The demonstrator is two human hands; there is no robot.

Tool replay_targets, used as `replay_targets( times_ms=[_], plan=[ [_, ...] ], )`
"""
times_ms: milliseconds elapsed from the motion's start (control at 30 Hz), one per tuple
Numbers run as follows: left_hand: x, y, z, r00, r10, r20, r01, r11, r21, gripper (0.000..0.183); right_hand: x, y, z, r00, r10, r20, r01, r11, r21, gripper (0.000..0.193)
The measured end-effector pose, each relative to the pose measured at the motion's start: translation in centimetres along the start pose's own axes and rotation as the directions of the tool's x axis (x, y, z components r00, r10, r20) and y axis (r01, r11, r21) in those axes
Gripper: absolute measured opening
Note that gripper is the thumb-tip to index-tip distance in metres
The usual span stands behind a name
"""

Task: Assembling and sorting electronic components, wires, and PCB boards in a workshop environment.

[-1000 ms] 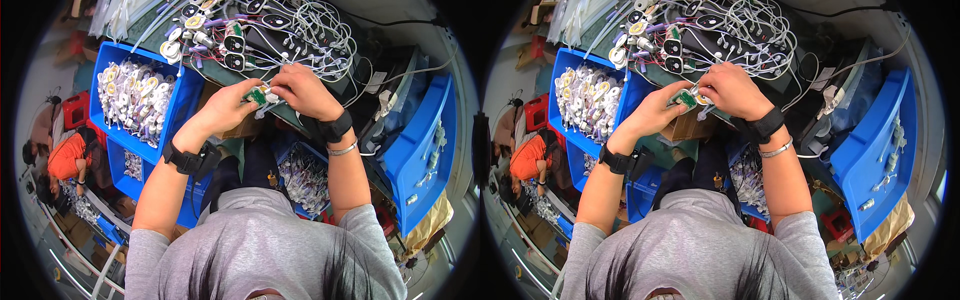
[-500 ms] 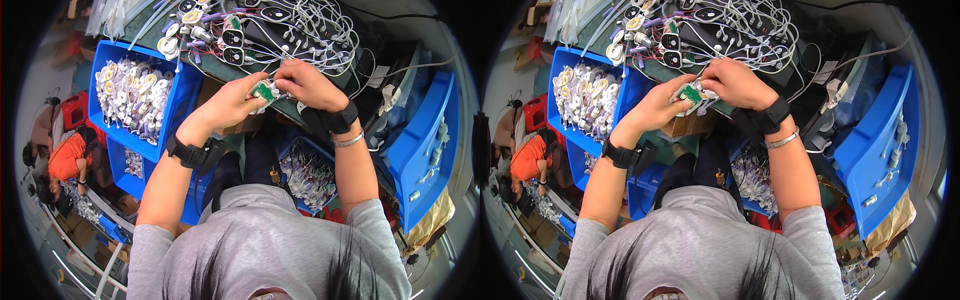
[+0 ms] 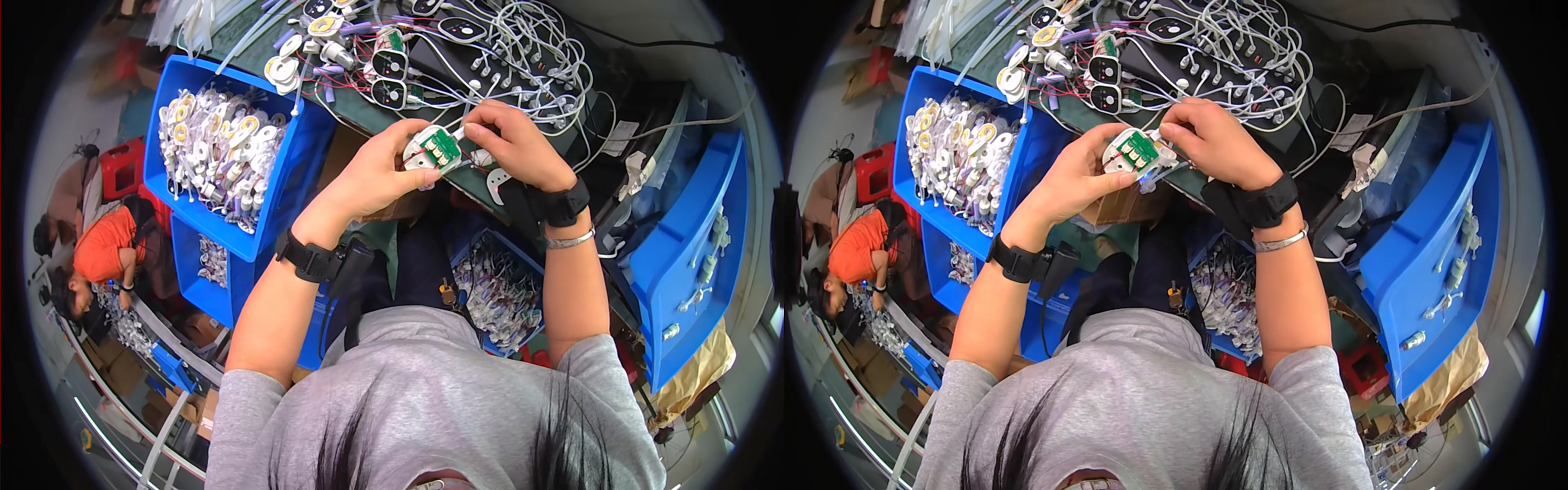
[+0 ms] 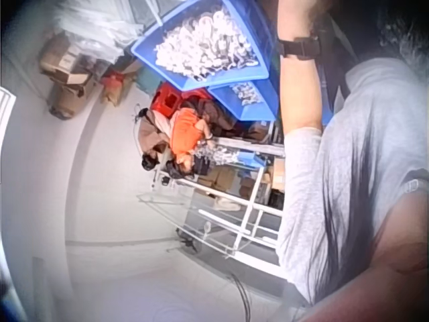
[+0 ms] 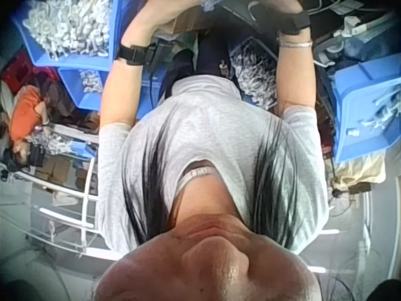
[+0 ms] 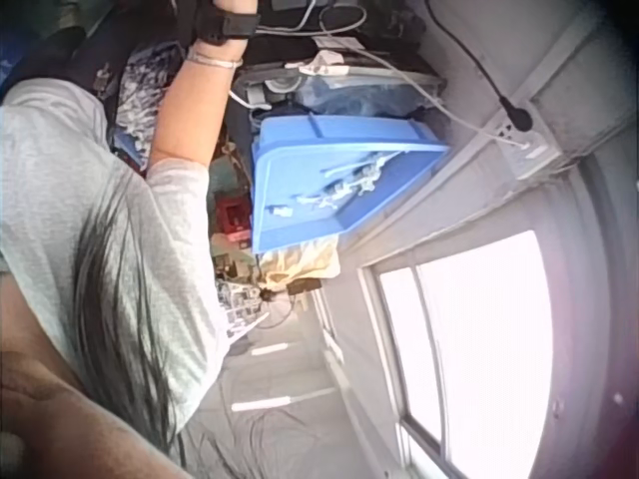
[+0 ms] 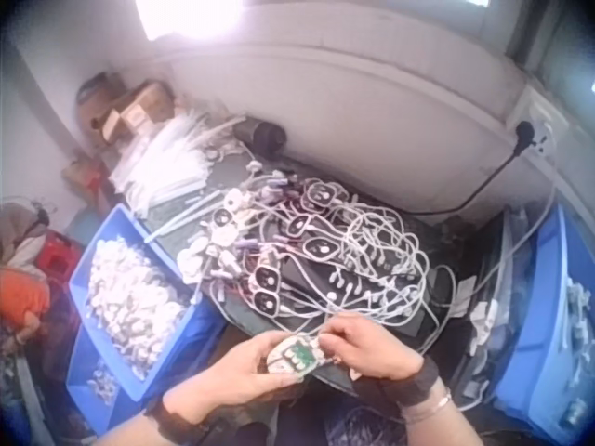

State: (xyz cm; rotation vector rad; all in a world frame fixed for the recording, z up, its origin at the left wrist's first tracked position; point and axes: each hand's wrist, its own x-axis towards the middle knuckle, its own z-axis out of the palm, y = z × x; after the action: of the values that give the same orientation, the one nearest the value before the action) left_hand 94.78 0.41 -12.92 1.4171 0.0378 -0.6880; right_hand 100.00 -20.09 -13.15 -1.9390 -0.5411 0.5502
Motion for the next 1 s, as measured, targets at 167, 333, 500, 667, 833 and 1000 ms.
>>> replay_targets(
  times_ms=[167, 333, 500, 667, 833, 1000],
  plan=[
    [-0.5, 0.7, 0.1, 0.993, -0.106, -0.058, 0.107, 0.994, 0.013, 0.044, -0.2, -0.1, 0.5, 0.999, -0.013, -0.053, 0.012, 1.000, -0.022, 0.017],
    [-0.5, 0.9, 0.1, 0.998, 0.002, -0.067, 0.017, 0.957, 0.290, 0.055, -0.2, -1.7, 1.1, 0.996, -0.086, -0.024, 0.086, 0.996, -0.032, 0.016],
    [-1.1, 2.1, 0.8, 0.998, -0.043, -0.037, 0.046, 0.995, 0.090, 0.062, -0.4, -2.4, -0.1, 0.992, 0.103, 0.079, -0.118, 0.971, 0.208, 0.014],
    [-0.8, 0.1, -0.2, 0.997, -0.047, 0.059, 0.050, 0.997, -0.055, 0.069, -0.9, -2.0, -0.8, 0.980, 0.193, 0.042, -0.187, 0.837, 0.514, 0.017],
    [0.4, -1.2, 1.4, 0.997, -0.029, 0.075, 0.030, 0.999, -0.013, 0.062, -0.8, -0.9, -0.7, 0.980, 0.192, -0.054, -0.109, 0.742, 0.661, 0.017],
    [-0.7, -1.2, 0.8, 0.963, -0.186, 0.197, 0.188, 0.982, 0.011, 0.056, -1.1, -0.1, -0.6, 0.965, 0.228, -0.127, -0.086, 0.738, 0.670, 0.018]
  ],
)
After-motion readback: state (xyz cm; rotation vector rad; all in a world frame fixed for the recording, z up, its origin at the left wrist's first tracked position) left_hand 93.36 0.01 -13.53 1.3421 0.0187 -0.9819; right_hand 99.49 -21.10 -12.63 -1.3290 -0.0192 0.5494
